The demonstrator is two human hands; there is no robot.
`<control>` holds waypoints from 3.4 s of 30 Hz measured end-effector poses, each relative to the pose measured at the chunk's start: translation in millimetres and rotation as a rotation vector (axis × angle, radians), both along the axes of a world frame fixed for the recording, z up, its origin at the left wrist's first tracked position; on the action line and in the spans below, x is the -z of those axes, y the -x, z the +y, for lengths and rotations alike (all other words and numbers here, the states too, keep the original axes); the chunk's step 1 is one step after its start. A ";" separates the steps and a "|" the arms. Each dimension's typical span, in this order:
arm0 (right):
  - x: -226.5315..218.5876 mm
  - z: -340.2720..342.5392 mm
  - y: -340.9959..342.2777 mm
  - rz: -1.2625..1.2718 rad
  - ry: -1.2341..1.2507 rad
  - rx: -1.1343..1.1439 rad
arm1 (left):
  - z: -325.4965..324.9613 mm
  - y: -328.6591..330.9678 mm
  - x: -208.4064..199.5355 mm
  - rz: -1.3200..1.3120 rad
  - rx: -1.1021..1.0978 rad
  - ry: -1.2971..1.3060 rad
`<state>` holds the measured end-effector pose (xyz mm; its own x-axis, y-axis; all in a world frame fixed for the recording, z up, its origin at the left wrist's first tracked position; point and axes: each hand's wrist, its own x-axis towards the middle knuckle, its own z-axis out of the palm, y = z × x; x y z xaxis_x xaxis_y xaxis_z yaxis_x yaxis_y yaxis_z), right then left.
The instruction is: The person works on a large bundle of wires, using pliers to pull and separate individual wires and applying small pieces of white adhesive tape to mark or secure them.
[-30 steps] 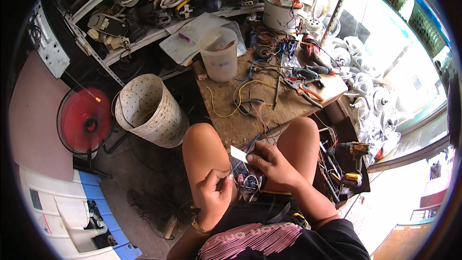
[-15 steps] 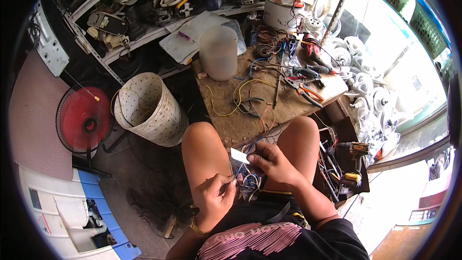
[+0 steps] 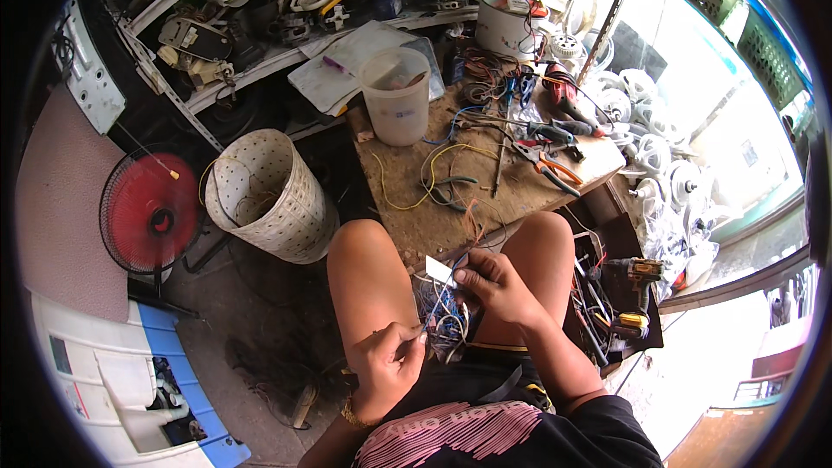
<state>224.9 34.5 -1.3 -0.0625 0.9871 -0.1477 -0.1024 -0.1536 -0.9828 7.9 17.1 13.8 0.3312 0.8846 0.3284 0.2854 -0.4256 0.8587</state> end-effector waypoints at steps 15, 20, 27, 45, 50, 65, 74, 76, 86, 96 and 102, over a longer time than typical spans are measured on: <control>-8.9 21.6 -27.4 0.011 0.008 0.215 | -12.1 11.9 -1.8 -0.054 -0.045 0.086; -29.1 27.1 -31.1 0.055 0.060 -0.068 | -1.7 6.4 10.9 -0.046 -0.128 0.104; -20.8 73.3 -51.5 -0.239 0.133 -0.777 | 44.1 6.2 15.3 -0.220 -0.267 0.151; -26.2 95.1 -23.6 -0.286 -0.353 -0.075 | 60.0 16.8 10.8 -0.296 -0.149 0.298; -34.2 95.0 -18.8 -0.481 -0.455 -0.082 | 54.1 17.8 -0.5 -0.308 -0.110 0.283; -61.4 67.2 -1.7 -0.164 -0.400 -0.218 | 81.0 -15.3 -22.4 -0.472 0.336 0.695; -49.7 37.2 -16.1 -0.278 -0.509 0.017 | 70.9 -33.1 -11.4 -0.798 0.107 0.827; -44.6 26.5 -4.6 -0.399 -0.443 0.013 | 69.1 -34.5 -11.7 -0.808 0.069 0.824; -46.9 17.2 16.4 -0.457 -0.416 0.043 | 56.6 -41.0 -13.7 -0.719 0.076 0.646; -47.7 13.0 14.4 -0.372 -0.410 0.038 | 51.2 -40.2 -10.9 -0.662 0.134 0.524; -47.0 13.0 10.4 -0.345 -0.368 0.006 | 49.4 -34.5 -14.4 -0.528 0.169 0.482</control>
<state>214.5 47.6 45.8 -0.0651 0.9778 0.1992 0.2384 0.2090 -0.9484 42.3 66.5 28.3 0.3811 0.9219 0.0696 -0.2544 0.0322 0.9666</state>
